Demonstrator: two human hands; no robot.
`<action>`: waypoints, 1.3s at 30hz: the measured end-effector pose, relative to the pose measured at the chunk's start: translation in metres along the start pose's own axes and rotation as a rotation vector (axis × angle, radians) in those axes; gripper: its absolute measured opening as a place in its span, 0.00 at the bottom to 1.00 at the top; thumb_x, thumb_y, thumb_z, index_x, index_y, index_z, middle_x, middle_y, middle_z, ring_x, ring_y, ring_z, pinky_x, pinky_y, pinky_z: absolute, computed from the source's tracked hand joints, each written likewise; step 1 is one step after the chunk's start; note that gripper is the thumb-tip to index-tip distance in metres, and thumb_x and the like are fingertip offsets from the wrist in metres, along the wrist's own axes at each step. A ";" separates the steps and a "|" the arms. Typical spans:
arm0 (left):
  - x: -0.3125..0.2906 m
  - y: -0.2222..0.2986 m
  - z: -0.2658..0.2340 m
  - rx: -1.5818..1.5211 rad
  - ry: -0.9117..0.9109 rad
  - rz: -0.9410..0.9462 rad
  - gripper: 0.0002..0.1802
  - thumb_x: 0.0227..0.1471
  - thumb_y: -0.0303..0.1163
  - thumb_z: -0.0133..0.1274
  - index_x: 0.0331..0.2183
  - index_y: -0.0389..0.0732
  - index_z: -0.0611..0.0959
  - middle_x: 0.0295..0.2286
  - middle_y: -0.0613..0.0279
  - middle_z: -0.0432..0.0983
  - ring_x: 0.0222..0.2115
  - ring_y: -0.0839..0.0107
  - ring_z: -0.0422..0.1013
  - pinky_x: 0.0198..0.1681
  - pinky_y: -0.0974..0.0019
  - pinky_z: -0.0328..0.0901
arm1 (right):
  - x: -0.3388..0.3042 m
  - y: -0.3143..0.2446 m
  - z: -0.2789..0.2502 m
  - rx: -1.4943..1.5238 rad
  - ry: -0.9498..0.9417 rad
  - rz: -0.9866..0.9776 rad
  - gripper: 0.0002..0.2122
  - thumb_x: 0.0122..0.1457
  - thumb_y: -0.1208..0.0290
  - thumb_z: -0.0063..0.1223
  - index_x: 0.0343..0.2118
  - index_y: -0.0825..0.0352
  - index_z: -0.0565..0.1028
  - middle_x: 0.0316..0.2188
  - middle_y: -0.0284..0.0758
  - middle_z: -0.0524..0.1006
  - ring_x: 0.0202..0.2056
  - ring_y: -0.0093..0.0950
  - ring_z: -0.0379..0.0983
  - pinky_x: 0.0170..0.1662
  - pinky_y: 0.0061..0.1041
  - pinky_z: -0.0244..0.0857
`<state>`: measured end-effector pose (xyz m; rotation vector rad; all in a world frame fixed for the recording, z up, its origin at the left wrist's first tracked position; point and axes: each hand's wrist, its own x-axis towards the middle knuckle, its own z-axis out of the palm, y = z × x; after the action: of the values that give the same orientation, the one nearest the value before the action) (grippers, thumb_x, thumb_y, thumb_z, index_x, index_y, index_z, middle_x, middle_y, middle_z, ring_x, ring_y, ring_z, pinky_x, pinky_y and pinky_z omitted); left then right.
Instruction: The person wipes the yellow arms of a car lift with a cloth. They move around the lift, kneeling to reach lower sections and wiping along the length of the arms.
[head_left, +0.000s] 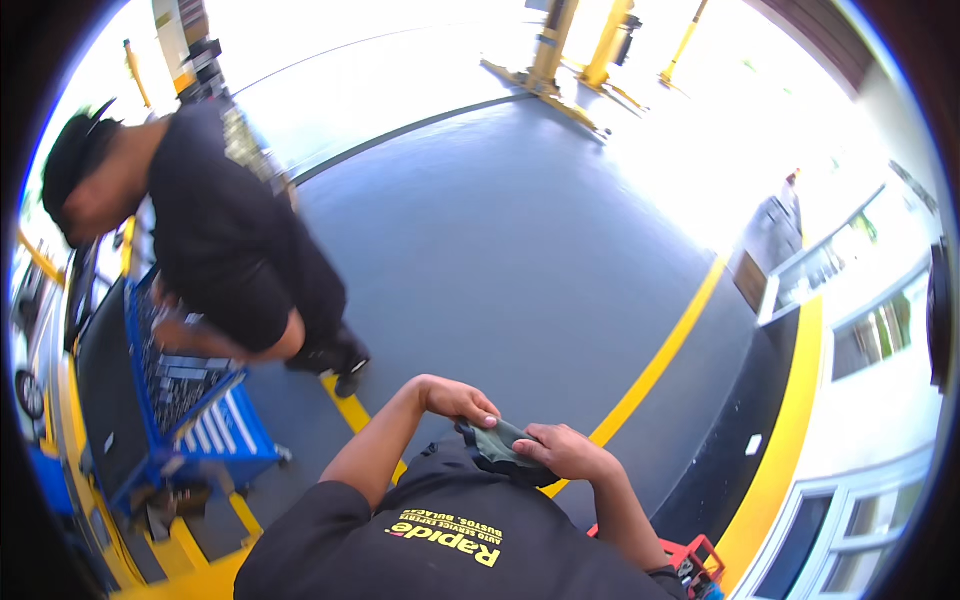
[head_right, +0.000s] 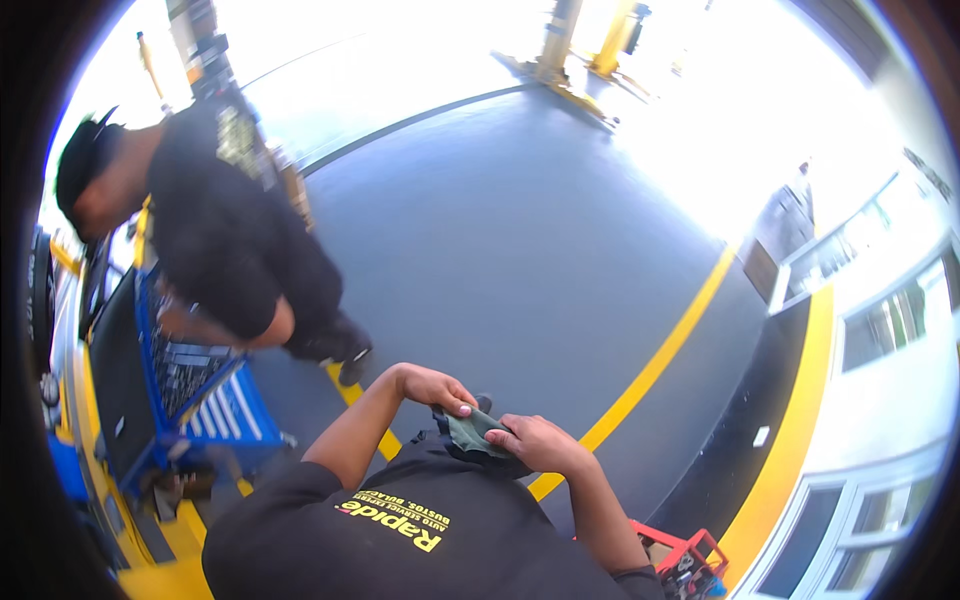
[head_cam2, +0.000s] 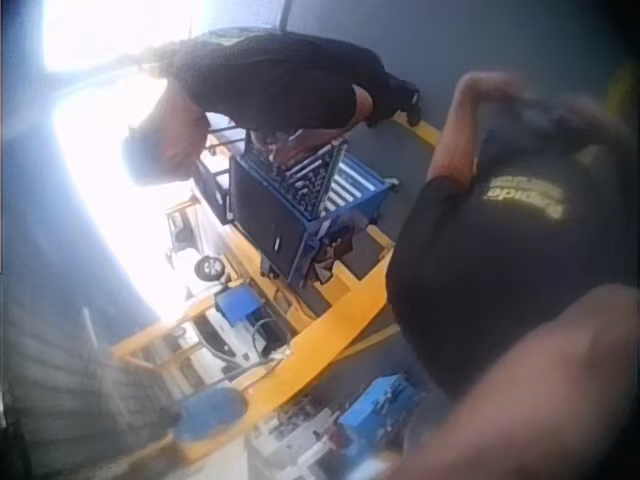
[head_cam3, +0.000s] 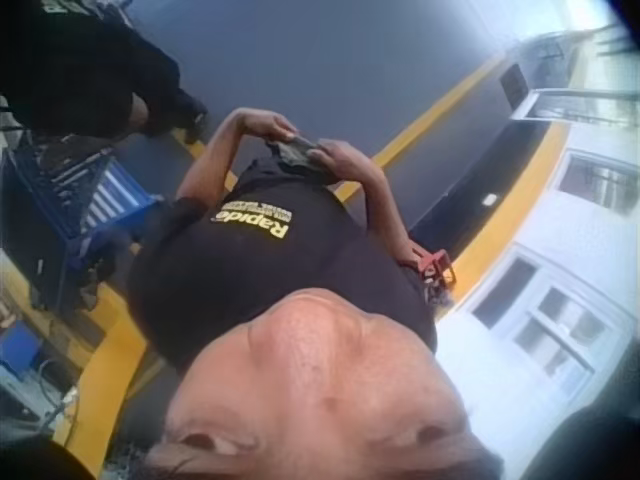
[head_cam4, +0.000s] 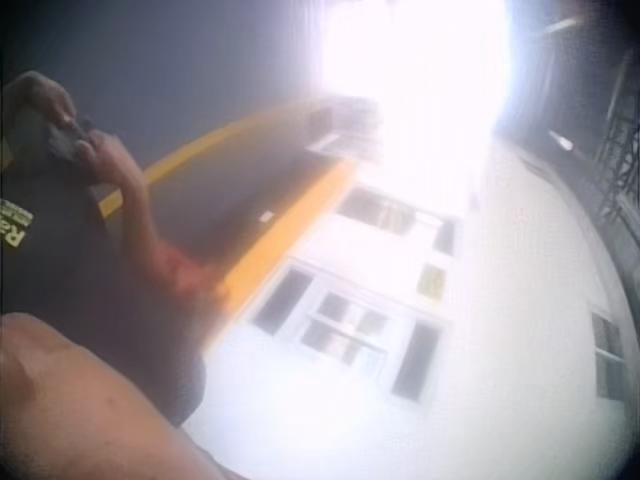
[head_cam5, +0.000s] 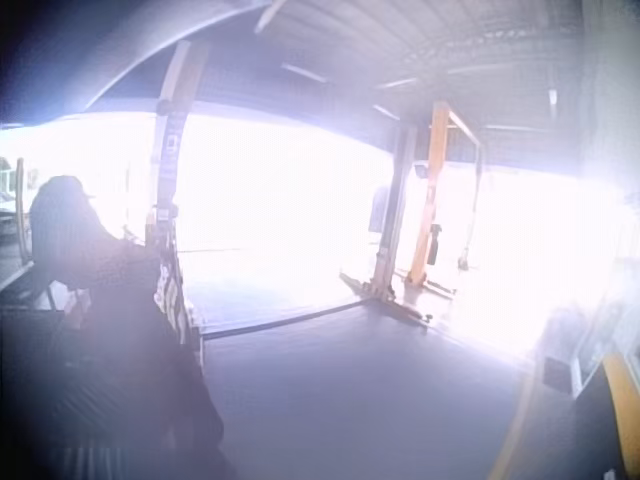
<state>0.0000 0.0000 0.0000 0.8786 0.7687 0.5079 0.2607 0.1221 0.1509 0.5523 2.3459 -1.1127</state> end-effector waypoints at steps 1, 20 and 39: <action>-0.002 0.004 -0.002 -0.036 0.000 0.003 0.26 0.70 0.47 0.55 0.60 0.39 0.81 0.44 0.73 0.83 0.44 0.82 0.76 0.52 0.71 0.70 | -0.004 0.000 0.002 0.030 0.031 0.021 0.24 0.74 0.45 0.48 0.42 0.67 0.78 0.31 0.45 0.82 0.37 0.37 0.81 0.44 0.39 0.71; 0.313 0.253 -0.208 -0.299 0.247 0.107 0.50 0.67 0.73 0.35 0.75 0.50 0.54 0.70 0.47 0.60 0.69 0.45 0.57 0.71 0.37 0.52 | -0.046 0.294 -0.098 0.723 1.197 0.519 0.20 0.68 0.57 0.61 0.39 0.76 0.83 0.54 0.37 0.77 0.53 0.28 0.73 0.58 0.26 0.64; 0.582 0.475 -0.386 -0.913 0.021 0.662 0.50 0.63 0.80 0.24 0.75 0.63 0.55 0.75 0.49 0.45 0.71 0.44 0.56 0.70 0.27 0.52 | 0.075 0.583 -0.539 1.142 1.051 0.040 0.19 0.70 0.57 0.62 0.50 0.70 0.81 0.40 0.28 0.83 0.42 0.18 0.77 0.49 0.22 0.70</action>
<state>0.0277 0.8441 0.0145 0.2358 0.1729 1.3226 0.3826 0.9043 0.0550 1.9286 2.0764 -2.5574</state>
